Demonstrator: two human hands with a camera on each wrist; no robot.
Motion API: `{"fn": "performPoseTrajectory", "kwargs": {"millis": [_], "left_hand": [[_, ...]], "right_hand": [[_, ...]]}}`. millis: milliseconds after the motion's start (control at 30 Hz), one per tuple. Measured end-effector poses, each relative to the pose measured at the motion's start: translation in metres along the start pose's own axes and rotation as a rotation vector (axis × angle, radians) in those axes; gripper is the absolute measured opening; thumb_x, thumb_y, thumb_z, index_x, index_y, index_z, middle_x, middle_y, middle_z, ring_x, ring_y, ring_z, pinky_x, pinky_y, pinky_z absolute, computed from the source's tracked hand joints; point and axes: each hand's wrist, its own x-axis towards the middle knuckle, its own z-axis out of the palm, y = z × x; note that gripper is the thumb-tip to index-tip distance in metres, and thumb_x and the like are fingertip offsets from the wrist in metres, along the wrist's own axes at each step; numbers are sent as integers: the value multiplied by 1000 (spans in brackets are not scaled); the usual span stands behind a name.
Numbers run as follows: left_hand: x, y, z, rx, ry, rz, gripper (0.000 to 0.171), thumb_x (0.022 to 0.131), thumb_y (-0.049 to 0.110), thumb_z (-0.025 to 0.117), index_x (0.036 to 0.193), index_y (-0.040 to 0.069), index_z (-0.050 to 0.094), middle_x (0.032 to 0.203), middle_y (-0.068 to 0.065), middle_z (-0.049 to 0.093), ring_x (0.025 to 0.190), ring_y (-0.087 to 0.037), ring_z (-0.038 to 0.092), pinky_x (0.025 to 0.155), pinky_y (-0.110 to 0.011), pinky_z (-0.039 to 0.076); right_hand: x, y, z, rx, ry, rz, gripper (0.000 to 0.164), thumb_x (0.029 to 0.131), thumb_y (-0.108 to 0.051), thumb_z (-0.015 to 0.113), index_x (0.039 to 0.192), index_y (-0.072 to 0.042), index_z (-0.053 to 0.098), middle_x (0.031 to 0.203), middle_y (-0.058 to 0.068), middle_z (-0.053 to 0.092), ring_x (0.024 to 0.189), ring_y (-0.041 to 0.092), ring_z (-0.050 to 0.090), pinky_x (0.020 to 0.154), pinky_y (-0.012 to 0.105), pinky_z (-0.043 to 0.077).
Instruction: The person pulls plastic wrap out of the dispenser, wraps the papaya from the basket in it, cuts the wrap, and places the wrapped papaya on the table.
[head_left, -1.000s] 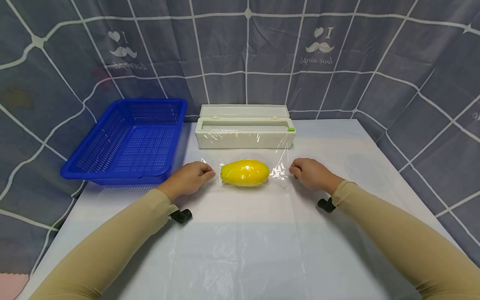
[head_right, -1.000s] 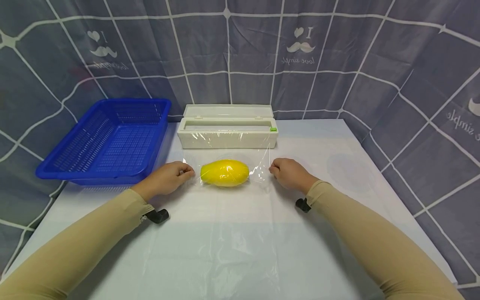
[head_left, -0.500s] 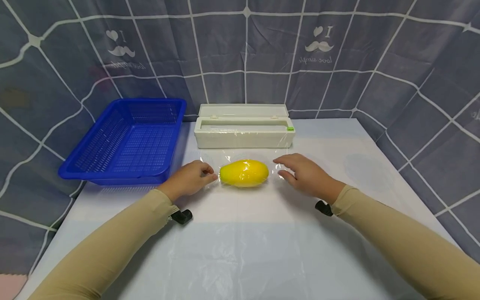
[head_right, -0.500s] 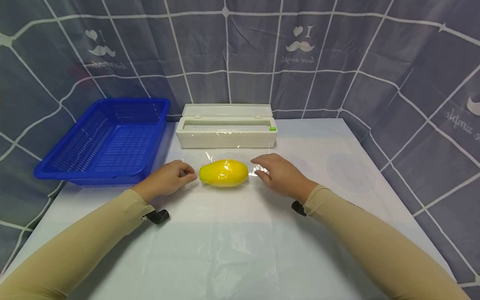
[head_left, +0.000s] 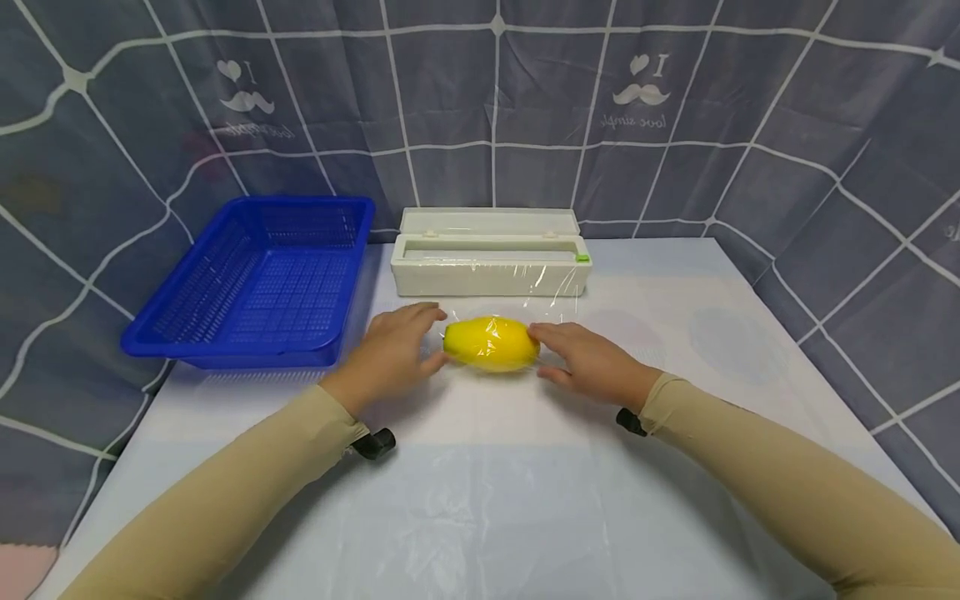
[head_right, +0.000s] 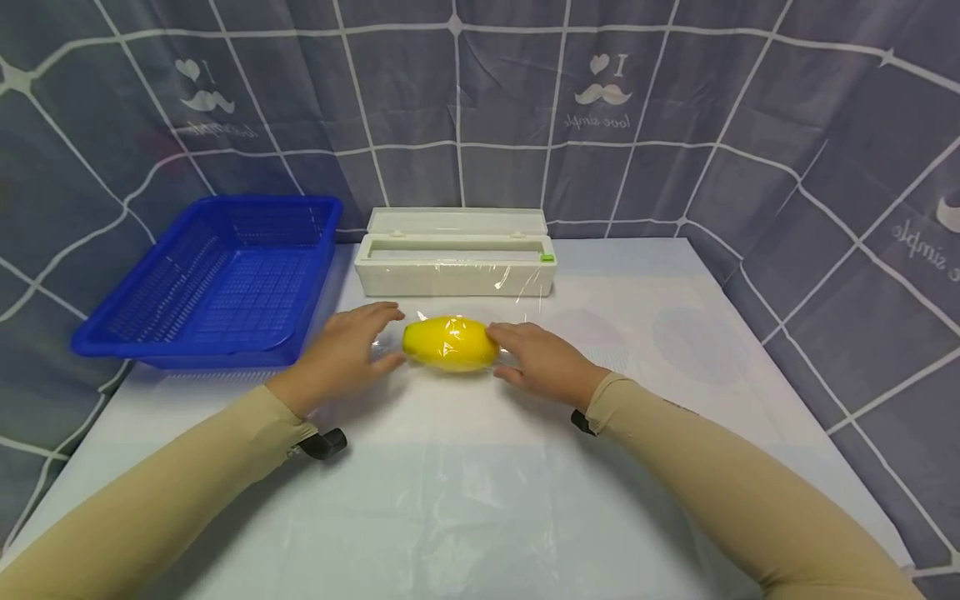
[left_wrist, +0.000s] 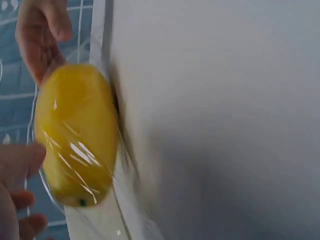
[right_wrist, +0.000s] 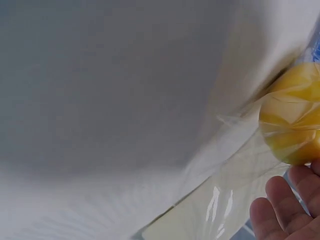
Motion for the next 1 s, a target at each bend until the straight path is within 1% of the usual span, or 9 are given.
{"fn": "performPoseTrajectory", "kwargs": {"millis": [67,133,233,367,533,633,800,933,1000], "left_hand": [[3,8,3,14,-41,95,68,96,42,75,153,13,50,161,-11,49,148,-36,48,118,-62,37],[5,12,6,2,-90,136,74,96,41,76,158,14,45,164,-10,46,150,-34,47,119,-62,37],[9,13,12,-23,-116,108,78,96,37,78,160,13,41,164,-8,47,150,-30,48,120,-59,38],[13,11,15,-75,-103,62,78,93,28,82,158,10,42,160,-8,50,147,-29,50,120,-57,39],[18,9,17,-87,-101,50,75,93,20,83,156,11,44,157,-9,52,145,-31,53,119,-57,41],[19,8,18,-72,-101,48,73,93,20,82,155,13,45,156,-8,54,144,-30,54,119,-57,42],[19,7,18,-70,-113,34,72,94,21,81,155,17,44,154,-7,56,142,-29,56,116,-58,43],[21,5,19,-65,-119,25,70,96,19,79,155,21,43,151,-7,58,140,-28,57,115,-58,44],[22,4,20,-60,-117,27,68,96,17,78,155,21,44,150,-7,60,139,-28,58,116,-57,44]], "right_hand": [[1,-1,-1,16,7,7,68,99,-28,75,155,-2,47,157,15,55,145,34,53,122,51,41],[3,-2,-1,32,6,20,68,99,-29,76,155,-3,48,156,14,55,145,34,52,122,51,41],[6,-3,1,53,9,31,68,98,-31,77,153,-4,50,155,14,57,144,34,53,121,51,41],[12,-4,3,77,18,60,72,94,-34,81,152,-3,50,153,15,57,143,34,54,121,51,42],[18,-6,3,82,1,106,91,90,-37,85,160,-3,38,157,14,53,146,35,51,123,51,39],[21,-7,5,39,-6,108,96,89,-38,86,163,-5,33,155,15,52,142,35,51,121,49,42],[25,-7,9,-48,16,92,89,90,-35,85,161,-6,40,145,18,57,130,35,57,114,47,49],[26,-6,10,-80,41,89,81,93,-30,83,158,-3,43,141,19,59,128,36,59,113,47,50],[28,-6,10,-88,44,94,79,93,-29,82,158,-2,44,141,20,60,127,36,59,113,46,50]]}}
